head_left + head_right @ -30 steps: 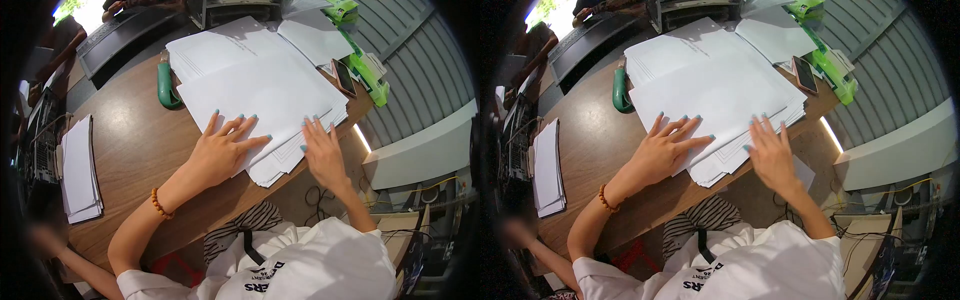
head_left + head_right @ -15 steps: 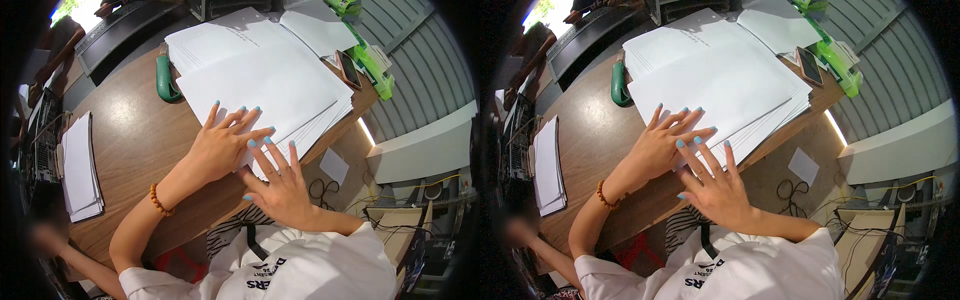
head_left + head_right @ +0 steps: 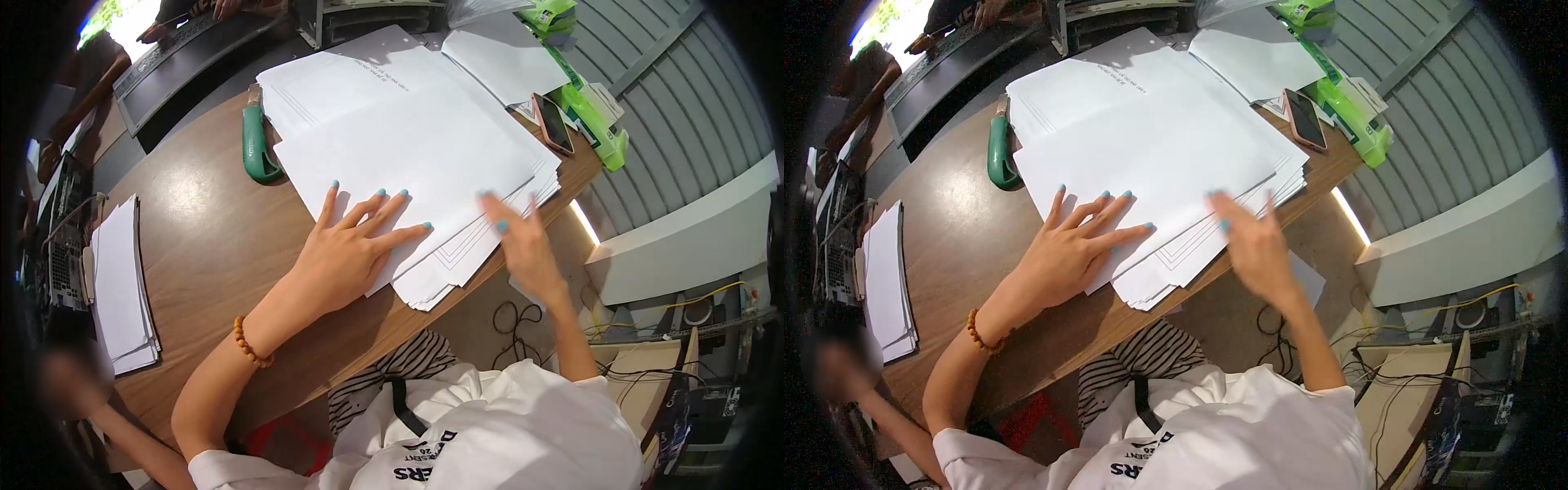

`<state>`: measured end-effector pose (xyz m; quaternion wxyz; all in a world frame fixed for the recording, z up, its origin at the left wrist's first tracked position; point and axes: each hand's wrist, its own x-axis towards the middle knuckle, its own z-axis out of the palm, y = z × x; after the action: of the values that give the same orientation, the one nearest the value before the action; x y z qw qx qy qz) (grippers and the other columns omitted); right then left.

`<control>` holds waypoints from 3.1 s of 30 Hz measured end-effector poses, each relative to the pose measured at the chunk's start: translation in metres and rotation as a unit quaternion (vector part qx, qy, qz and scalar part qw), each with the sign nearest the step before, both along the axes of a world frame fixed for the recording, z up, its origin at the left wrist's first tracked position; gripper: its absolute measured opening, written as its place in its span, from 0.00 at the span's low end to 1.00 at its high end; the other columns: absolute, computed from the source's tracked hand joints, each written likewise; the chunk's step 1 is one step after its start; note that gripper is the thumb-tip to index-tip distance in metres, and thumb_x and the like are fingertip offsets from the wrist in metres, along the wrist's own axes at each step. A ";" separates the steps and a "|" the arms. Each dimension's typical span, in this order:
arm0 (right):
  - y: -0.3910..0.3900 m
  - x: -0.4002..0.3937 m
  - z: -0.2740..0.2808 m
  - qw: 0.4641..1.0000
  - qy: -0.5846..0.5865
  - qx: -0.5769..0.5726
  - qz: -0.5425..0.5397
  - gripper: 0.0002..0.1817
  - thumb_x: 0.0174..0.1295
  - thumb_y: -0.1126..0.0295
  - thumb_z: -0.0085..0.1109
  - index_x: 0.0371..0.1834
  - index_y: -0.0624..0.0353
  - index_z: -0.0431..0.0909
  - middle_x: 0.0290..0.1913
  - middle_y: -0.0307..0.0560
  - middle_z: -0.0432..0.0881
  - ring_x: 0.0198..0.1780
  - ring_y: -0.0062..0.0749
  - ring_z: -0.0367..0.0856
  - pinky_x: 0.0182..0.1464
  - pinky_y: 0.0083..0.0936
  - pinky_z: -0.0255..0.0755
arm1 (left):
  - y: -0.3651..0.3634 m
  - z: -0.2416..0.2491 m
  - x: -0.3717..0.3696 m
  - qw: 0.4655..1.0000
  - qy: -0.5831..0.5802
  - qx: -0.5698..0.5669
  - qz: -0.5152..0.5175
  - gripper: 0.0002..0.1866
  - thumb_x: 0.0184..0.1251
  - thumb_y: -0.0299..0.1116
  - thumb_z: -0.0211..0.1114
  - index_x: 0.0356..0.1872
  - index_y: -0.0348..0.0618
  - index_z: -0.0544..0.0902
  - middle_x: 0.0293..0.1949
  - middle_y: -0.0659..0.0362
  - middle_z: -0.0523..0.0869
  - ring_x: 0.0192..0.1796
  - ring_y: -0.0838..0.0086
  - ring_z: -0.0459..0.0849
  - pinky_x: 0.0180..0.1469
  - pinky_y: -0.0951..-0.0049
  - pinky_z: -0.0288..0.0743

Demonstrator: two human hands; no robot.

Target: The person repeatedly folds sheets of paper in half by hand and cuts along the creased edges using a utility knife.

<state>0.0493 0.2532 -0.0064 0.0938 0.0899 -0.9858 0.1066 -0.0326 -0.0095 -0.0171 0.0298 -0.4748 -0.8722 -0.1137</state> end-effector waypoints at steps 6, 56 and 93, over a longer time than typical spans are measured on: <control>0.089 -0.032 -0.006 0.990 0.033 -0.063 -0.121 0.22 0.69 0.65 0.38 0.65 0.56 0.63 0.63 0.51 0.68 0.65 0.44 0.65 0.71 0.52 0.35 | 0.000 -0.003 0.000 1.000 0.003 0.017 -0.004 0.28 0.65 0.31 0.50 0.64 0.76 0.64 0.70 0.64 0.58 0.70 0.66 0.59 0.71 0.44 0.37; -0.164 -0.225 0.156 0.805 -0.160 -0.476 0.315 0.33 0.57 0.51 0.39 0.63 0.62 0.57 0.60 0.52 0.65 0.56 0.37 0.66 0.60 0.33 0.59 | -0.216 0.102 -0.029 0.770 -0.168 0.558 0.258 0.23 0.54 0.44 0.70 0.40 0.34 0.80 0.32 0.57 0.83 0.34 0.77 0.82 0.37 0.79 0.76; -0.077 -0.033 0.032 0.900 -0.072 -0.230 0.363 0.20 0.41 0.81 0.62 0.42 0.57 0.78 0.55 0.50 0.73 0.50 0.39 0.74 0.46 0.30 0.73 | -0.125 -0.018 -0.050 0.889 0.019 0.007 0.458 0.37 0.69 0.57 0.38 0.67 0.33 0.57 0.68 0.42 0.56 0.72 0.48 0.46 0.69 0.43 0.40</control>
<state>0.0158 0.1760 0.0252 -0.0049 0.4093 -0.8369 0.3633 -0.0821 -0.1349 -0.0351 0.0982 -0.0243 -0.9912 -0.0850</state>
